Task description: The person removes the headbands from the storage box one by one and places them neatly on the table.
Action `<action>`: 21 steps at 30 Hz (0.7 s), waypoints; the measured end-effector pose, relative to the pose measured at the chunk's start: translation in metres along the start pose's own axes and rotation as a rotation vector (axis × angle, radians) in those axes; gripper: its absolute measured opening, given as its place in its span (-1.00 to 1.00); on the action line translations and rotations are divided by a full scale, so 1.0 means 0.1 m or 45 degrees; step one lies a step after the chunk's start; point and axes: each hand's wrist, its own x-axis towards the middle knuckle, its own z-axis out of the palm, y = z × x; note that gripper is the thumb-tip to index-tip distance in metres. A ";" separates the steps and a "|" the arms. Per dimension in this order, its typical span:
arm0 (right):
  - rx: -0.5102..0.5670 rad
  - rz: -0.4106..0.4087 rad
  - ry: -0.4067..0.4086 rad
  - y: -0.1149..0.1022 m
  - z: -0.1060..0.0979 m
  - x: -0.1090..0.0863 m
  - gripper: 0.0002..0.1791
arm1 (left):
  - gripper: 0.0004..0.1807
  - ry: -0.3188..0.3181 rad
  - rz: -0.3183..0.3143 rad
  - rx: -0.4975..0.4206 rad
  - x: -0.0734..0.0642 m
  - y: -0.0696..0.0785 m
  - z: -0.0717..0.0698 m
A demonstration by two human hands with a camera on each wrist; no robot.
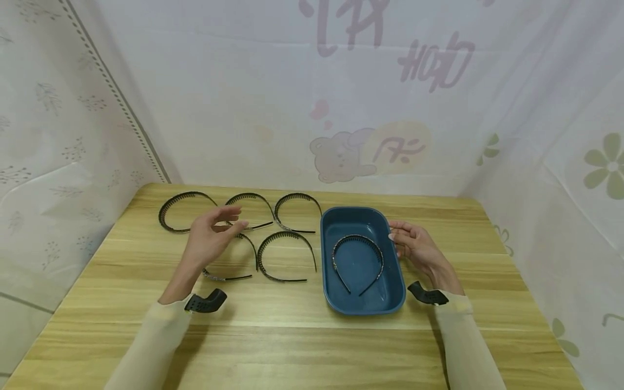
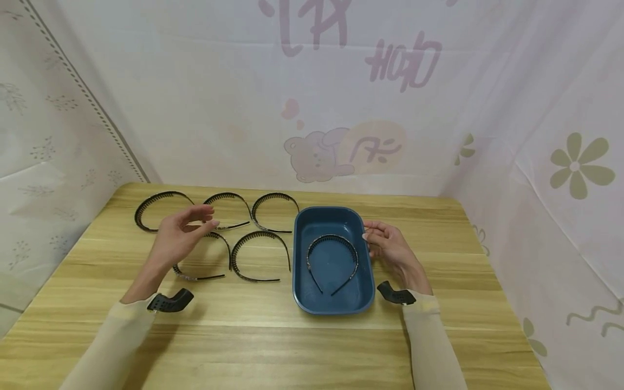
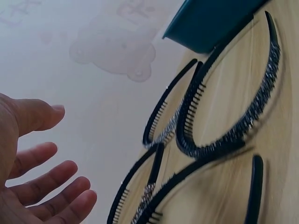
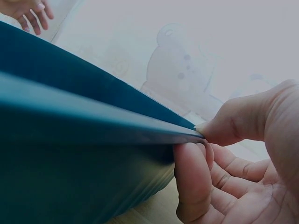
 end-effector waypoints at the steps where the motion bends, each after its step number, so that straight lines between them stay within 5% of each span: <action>1: -0.003 0.000 0.001 0.00 0.00 0.00 -0.44 | -0.47 -0.003 0.006 -0.005 0.01 0.01 0.02; 21: -0.055 0.052 0.037 0.00 0.00 0.02 -0.43 | -0.42 -0.159 0.114 -0.203 0.25 0.34 0.37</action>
